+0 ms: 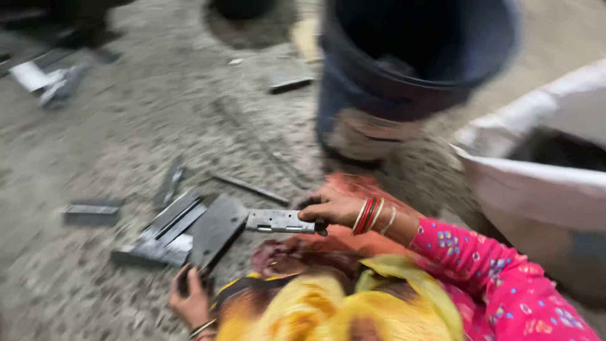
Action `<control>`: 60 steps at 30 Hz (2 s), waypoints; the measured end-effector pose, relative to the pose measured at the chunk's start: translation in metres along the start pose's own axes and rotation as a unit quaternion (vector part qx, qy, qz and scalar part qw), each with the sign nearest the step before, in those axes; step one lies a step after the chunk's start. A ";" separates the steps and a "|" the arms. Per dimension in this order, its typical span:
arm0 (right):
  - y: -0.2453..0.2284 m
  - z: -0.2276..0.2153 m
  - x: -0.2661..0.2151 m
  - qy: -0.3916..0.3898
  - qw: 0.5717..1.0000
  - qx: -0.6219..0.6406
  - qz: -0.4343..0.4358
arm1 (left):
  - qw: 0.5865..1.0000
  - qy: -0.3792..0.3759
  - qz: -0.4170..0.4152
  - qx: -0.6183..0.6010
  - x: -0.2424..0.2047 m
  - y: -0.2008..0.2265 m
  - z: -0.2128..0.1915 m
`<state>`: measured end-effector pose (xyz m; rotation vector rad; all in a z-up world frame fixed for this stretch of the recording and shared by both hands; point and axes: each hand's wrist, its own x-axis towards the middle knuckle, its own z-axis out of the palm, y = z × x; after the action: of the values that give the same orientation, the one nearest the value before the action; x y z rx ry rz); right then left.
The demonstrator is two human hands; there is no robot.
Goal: The person sits on the floor and sorts small metal hinge parts. They use a metal rod to tap the parts on a metal block and a wire hook to gather and move the parts into a pile.
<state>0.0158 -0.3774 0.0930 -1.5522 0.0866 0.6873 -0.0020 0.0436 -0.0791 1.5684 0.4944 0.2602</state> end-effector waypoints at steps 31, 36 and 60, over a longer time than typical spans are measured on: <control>-0.073 0.050 0.119 0.078 0.711 -0.565 -0.412 | 0.996 0.088 -0.006 -0.031 -0.031 0.040 -0.023; -0.070 0.104 0.274 -0.011 0.687 -0.590 -0.425 | 0.993 0.101 0.062 -0.007 -0.012 0.038 -0.020; -0.042 0.148 0.383 -0.044 0.735 -0.586 -0.339 | 0.994 0.079 -0.045 -0.062 -0.008 0.043 0.006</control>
<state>0.2917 -0.1009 -0.0402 -2.5055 -1.1582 0.1471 -0.0001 0.0346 -0.0356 1.4068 0.6583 0.3415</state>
